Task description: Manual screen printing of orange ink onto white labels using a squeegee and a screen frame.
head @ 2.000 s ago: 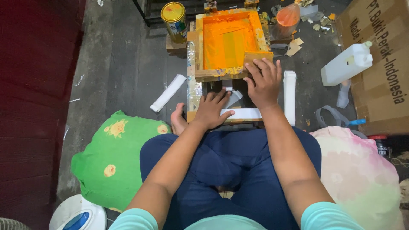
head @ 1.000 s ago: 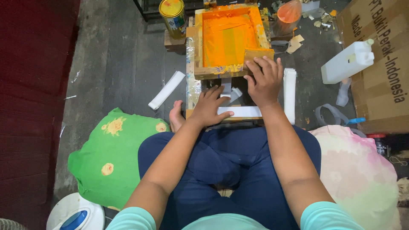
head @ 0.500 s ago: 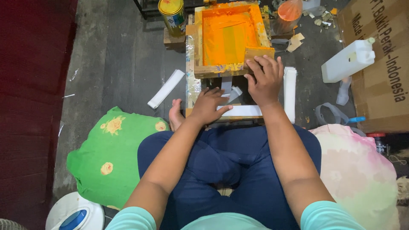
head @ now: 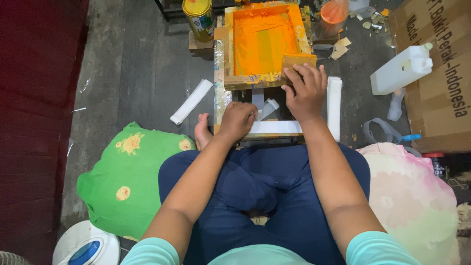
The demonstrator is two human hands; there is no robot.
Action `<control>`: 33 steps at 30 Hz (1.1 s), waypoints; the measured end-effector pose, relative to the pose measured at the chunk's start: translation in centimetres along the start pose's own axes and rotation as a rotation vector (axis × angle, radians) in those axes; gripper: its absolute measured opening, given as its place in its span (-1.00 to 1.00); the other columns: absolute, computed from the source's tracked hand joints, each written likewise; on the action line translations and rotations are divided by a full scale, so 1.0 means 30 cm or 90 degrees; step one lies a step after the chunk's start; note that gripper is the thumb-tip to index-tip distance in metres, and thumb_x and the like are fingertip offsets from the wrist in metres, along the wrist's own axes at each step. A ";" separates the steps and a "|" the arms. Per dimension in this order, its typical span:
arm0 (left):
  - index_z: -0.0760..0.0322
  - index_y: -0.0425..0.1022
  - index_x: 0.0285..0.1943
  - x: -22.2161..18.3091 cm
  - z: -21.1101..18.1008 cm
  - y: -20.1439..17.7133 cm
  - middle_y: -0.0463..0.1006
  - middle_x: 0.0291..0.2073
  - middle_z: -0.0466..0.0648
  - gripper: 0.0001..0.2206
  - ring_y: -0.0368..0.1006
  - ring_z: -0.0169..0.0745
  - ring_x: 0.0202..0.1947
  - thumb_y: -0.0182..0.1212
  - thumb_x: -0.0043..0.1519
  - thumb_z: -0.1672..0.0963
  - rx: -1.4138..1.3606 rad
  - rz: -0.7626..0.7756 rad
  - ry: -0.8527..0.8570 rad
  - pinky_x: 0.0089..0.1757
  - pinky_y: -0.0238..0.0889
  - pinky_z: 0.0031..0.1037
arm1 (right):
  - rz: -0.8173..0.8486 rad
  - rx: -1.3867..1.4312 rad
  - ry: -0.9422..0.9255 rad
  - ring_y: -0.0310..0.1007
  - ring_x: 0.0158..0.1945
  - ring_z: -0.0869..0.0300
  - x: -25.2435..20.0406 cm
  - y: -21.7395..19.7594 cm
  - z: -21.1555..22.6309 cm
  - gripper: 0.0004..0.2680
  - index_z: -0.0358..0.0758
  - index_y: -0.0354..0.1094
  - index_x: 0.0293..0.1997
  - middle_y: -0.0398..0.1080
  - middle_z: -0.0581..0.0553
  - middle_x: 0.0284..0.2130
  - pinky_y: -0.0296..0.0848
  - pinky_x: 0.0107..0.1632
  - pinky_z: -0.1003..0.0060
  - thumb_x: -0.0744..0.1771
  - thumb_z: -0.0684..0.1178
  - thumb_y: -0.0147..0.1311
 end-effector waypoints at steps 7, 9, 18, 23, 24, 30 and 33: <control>0.06 0.46 -0.18 -0.003 -0.071 -0.090 0.62 -0.41 -0.18 -0.82 0.61 -0.17 -0.23 0.32 0.12 0.20 -0.042 -0.005 -0.007 0.08 0.22 -0.31 | 0.002 0.011 0.002 0.23 0.27 -0.12 0.004 -0.008 0.002 -0.59 -0.08 0.47 0.18 0.35 -0.10 0.04 -0.16 0.38 -0.37 0.23 -0.22 0.48; 0.14 0.49 -0.01 -0.009 -0.106 -0.130 0.64 -0.31 -0.07 -0.78 0.61 -0.10 -0.20 0.27 0.17 0.21 -0.071 -0.010 -0.019 0.07 0.23 -0.31 | 0.007 0.009 0.000 0.23 0.27 -0.12 0.004 -0.009 -0.004 -0.59 -0.10 0.47 0.17 0.35 -0.11 0.05 -0.17 0.38 -0.39 0.22 -0.21 0.50; 0.16 0.61 0.02 -0.090 -0.146 -0.288 0.59 -0.22 -0.03 -0.75 0.55 -0.01 -0.07 0.16 0.27 0.30 -0.295 -0.233 -0.106 0.02 0.33 -0.29 | 0.041 0.010 0.006 0.22 0.28 -0.12 0.003 -0.010 -0.035 -0.56 -0.12 0.47 0.15 0.35 -0.08 0.05 -0.19 0.40 -0.40 0.19 -0.13 0.53; 0.24 0.55 -0.07 -0.124 -0.080 -0.281 0.49 -0.23 -0.14 -0.85 0.38 -0.40 -0.14 0.12 0.28 0.27 -0.527 -0.260 -0.306 0.01 0.29 -0.40 | 0.092 -0.022 0.008 0.25 0.29 -0.11 0.002 -0.014 -0.019 -0.51 -0.09 0.48 0.12 0.37 -0.08 0.04 -0.16 0.41 -0.45 0.11 -0.12 0.55; 0.23 0.52 -0.11 -0.126 -0.061 -0.265 0.45 -0.25 -0.18 -0.87 0.37 -0.47 -0.21 0.11 0.28 0.27 -0.600 -0.242 -0.359 -0.04 0.30 -0.50 | 0.128 -0.036 0.010 0.24 0.30 -0.10 -0.002 -0.008 -0.016 -0.51 -0.06 0.47 0.13 0.37 -0.06 0.04 -0.16 0.42 -0.46 0.11 -0.13 0.54; 0.27 0.41 -0.11 -0.094 -0.060 -0.224 0.48 -0.30 -0.14 -0.91 0.41 -0.47 -0.27 0.13 0.26 0.26 -0.904 -0.271 -0.343 -0.14 0.26 -0.63 | 0.191 -0.059 -0.015 0.22 0.30 -0.07 -0.036 0.071 -0.040 -0.53 -0.06 0.46 0.12 0.35 -0.06 0.02 -0.20 0.43 -0.47 0.12 -0.14 0.50; 0.26 0.39 -0.09 -0.088 -0.054 -0.211 0.55 -0.34 -0.12 -0.89 0.54 -0.43 -0.35 0.12 0.27 0.27 -1.032 -0.266 -0.354 -0.19 0.33 -0.63 | 0.195 -0.080 -0.021 0.20 0.33 -0.13 -0.057 0.123 -0.079 -0.46 -0.06 0.43 0.15 0.34 -0.10 0.06 -0.23 0.41 -0.54 0.07 -0.17 0.50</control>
Point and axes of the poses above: each hand's wrist, its own x-axis towards the middle knuckle, its own y-axis out of the palm, z = x × y, the point moved 5 cm from there along x, towards the middle knuckle
